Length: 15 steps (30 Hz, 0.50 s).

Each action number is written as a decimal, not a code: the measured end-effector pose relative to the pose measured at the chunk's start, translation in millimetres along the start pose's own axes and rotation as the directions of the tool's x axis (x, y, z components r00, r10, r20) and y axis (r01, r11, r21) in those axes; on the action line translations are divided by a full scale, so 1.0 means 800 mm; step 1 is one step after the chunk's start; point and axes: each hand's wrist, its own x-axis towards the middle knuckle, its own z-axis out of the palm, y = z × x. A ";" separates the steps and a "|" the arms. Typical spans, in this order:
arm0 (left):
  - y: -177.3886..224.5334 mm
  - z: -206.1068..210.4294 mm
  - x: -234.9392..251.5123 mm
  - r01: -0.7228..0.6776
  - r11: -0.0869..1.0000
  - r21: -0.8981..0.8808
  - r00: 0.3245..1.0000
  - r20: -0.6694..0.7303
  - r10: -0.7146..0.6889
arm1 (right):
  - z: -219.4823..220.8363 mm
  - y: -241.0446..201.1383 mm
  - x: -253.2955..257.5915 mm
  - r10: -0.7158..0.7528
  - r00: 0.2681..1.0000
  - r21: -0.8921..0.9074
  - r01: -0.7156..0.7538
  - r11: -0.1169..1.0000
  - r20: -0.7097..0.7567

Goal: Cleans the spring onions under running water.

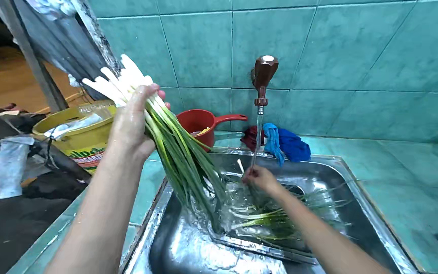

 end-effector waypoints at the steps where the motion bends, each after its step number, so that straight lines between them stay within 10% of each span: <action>1: -0.008 0.004 -0.003 0.041 0.999 0.033 0.999 0.016 -0.041 | -0.011 -0.007 -0.004 -0.027 0.999 0.035 0.028 0.999 -0.037; 15: -0.160 0.107 -0.063 0.419 0.884 0.207 0.860 0.223 -0.460 | -0.060 -0.078 -0.040 -0.358 0.921 0.077 0.372 0.925 -0.157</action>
